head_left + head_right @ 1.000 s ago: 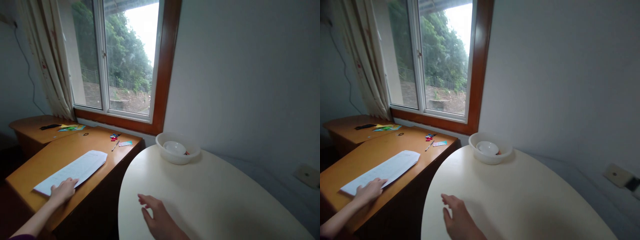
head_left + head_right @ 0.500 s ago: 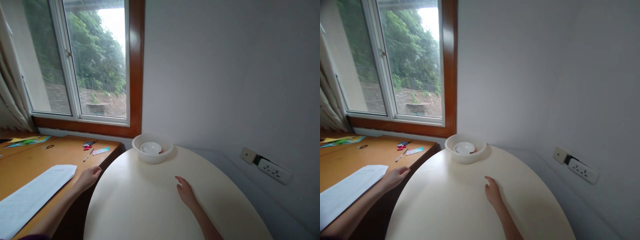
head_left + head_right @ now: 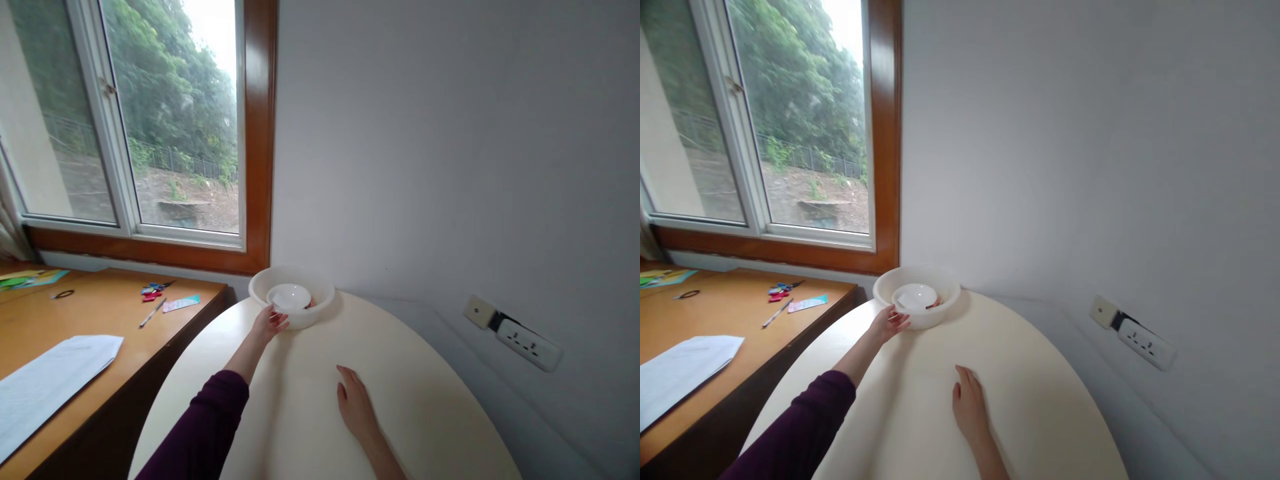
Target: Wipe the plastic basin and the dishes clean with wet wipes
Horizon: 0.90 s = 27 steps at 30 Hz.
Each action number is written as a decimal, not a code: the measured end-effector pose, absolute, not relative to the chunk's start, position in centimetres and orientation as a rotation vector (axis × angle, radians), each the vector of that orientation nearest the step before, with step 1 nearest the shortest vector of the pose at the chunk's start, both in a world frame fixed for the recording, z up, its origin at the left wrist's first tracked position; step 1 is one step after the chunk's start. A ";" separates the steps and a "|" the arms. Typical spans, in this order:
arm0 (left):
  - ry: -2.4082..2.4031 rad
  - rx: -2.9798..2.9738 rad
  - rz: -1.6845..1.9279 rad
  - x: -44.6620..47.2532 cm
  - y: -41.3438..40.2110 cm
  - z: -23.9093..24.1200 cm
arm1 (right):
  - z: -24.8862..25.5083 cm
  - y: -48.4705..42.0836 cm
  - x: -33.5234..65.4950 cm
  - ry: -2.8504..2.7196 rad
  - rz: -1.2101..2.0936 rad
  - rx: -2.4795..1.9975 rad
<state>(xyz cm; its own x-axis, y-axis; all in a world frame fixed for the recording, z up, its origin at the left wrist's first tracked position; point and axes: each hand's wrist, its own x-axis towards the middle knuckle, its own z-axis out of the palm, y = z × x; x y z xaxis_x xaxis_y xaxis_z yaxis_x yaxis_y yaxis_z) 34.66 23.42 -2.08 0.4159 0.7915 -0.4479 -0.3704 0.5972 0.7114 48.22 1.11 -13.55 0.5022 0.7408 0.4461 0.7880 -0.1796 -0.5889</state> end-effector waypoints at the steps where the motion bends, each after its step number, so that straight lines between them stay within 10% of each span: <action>1: 0.849 0.548 0.789 34.8 23.5 -2.1 | -13.6 1.1 48.2 -1.250 -0.072 -1.931; 27: 0.726 0.689 0.806 20.8 6.1 -2.4 | -7.4 -0.6 47.8 -0.752 -0.134 -1.554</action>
<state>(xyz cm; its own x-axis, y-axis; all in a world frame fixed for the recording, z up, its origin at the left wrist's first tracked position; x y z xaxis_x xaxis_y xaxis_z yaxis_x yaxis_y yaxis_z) 20.84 6.09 -2.42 0.4878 0.8196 -0.3005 -0.3842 0.5107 0.7691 47.82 -0.61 -7.44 0.7745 0.3755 0.5090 0.5283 0.0585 -0.8471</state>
